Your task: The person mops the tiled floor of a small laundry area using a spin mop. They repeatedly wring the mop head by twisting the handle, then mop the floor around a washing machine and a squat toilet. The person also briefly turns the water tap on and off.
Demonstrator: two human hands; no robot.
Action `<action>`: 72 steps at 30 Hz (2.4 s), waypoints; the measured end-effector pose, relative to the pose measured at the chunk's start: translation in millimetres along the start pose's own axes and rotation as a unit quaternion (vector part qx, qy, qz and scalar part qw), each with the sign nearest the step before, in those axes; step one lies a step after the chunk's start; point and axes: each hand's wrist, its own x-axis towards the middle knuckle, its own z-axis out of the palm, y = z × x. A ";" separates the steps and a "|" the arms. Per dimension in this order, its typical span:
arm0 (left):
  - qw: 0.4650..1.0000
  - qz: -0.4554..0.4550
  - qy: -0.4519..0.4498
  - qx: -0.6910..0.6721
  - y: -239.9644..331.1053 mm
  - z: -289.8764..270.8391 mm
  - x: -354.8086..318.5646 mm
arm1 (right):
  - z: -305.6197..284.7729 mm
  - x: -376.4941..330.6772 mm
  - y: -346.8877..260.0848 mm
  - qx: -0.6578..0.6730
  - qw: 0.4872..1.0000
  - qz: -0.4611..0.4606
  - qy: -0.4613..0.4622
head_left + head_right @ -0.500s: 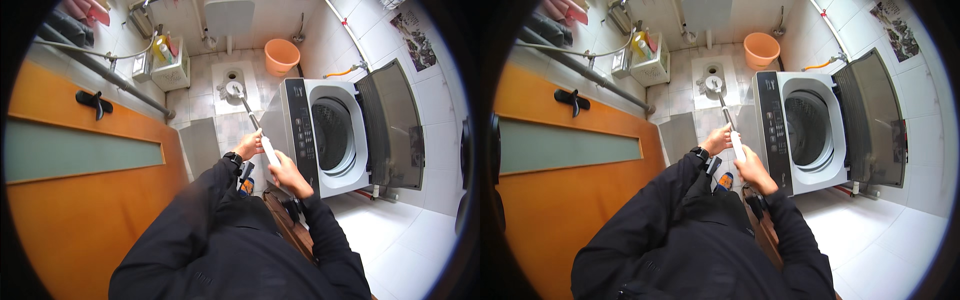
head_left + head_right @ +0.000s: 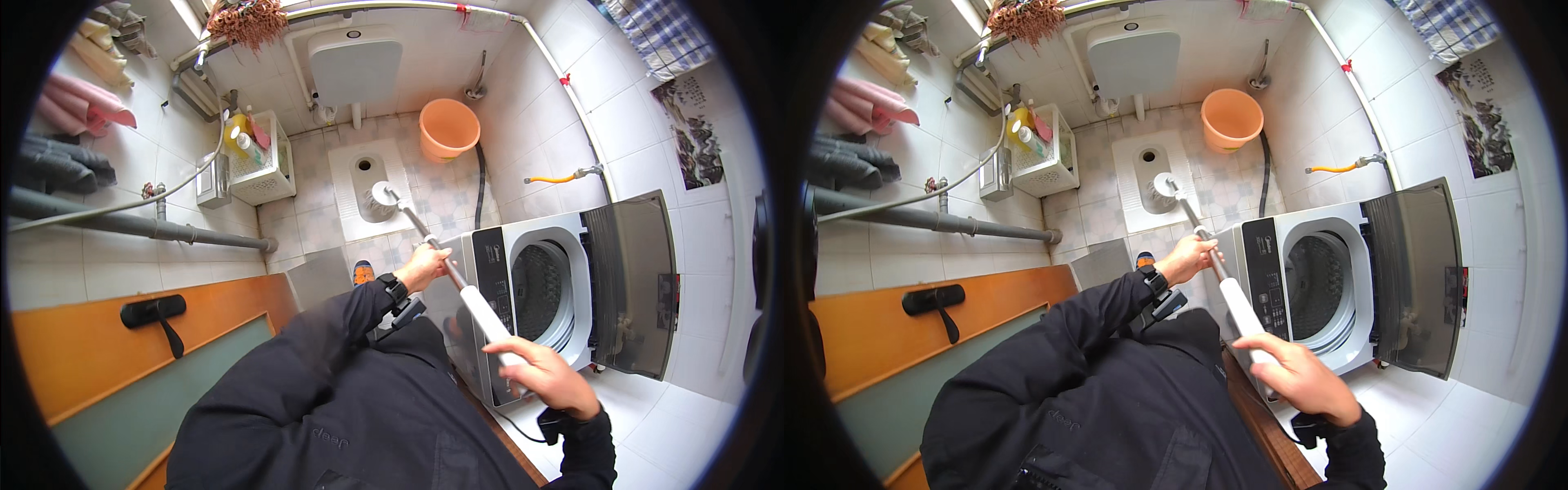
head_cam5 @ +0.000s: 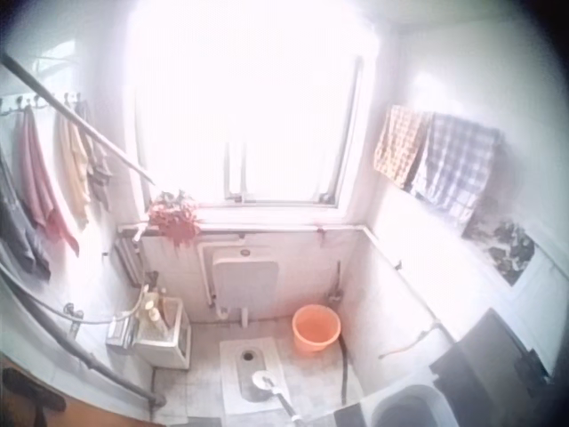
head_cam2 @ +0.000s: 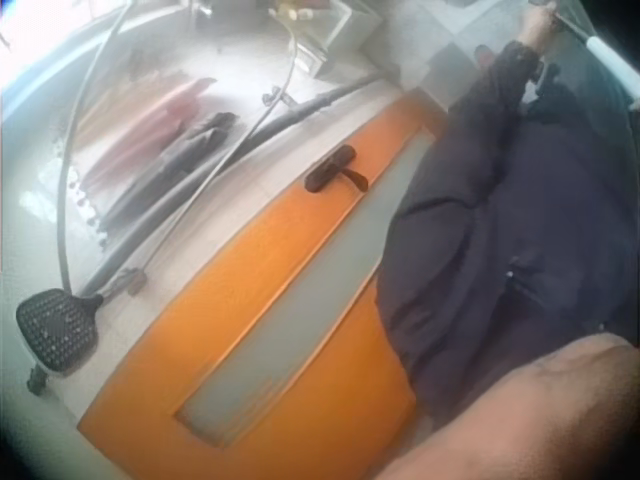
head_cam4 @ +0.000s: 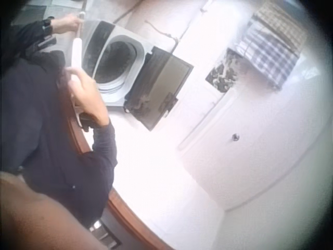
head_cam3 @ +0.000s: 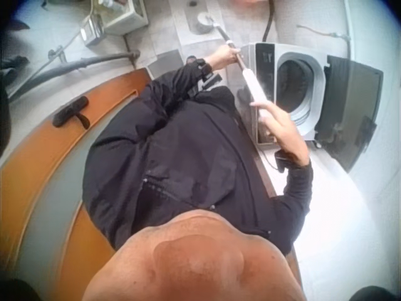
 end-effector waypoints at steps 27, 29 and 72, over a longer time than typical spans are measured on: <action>0.926 0.126 -0.011 0.357 160.1 3.6 79.3 | -153.2 217.0 -89.5 0.013 0.919 -0.332 0.213; 0.895 0.150 -0.019 0.419 193.2 1.8 87.0 | -232.4 236.9 -54.8 0.091 0.874 -0.260 0.401; 0.626 0.167 -0.393 0.652 215.3 72.2 146.4 | -145.4 236.4 -27.6 0.350 0.811 -0.193 0.428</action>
